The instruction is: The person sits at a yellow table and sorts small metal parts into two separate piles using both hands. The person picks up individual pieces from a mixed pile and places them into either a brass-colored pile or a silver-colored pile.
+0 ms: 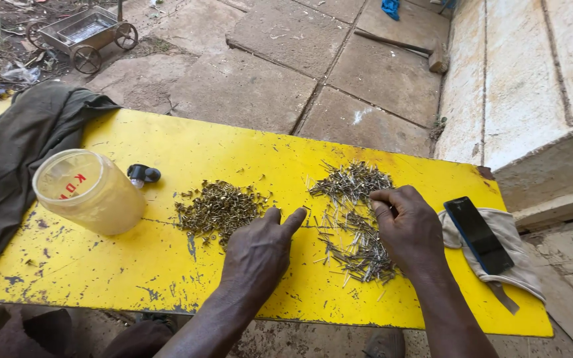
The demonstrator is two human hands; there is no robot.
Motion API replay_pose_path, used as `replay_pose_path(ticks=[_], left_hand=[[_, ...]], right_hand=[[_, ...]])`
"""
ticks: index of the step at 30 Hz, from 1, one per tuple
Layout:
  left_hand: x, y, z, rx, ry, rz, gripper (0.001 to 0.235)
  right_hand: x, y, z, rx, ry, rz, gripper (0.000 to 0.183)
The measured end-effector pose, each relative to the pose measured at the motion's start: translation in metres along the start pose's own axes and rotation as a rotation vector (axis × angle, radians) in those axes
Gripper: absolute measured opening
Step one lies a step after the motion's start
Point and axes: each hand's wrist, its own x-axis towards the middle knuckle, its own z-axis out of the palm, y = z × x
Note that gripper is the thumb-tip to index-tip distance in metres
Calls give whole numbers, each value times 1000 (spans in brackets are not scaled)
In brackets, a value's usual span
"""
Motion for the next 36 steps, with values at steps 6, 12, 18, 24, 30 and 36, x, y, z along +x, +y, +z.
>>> replay_pose_path(ticks=[6, 12, 18, 24, 30, 36], left_hand=[[11, -9, 14, -21, -206, -120, 32], [11, -13, 9, 38, -90, -140, 23], [8, 9, -18, -174, -177, -85, 25], [9, -4, -6, -100, -168, -89, 21], [11, -31, 10, -1, -104, -163, 19], [9, -10, -29, -32, -40, -235, 22]], right_hand=[[-7, -7, -10, 82, -118, 64, 16], [-10, -36, -18, 102, -309, -9, 20], [-13, -50, -14, 20, -380, 3, 20], [-11, -39, -7, -12, -365, 4, 16], [-11, -54, 11, 55, -291, -66, 15], [-12, -81, 32, 116, -310, -116, 25]])
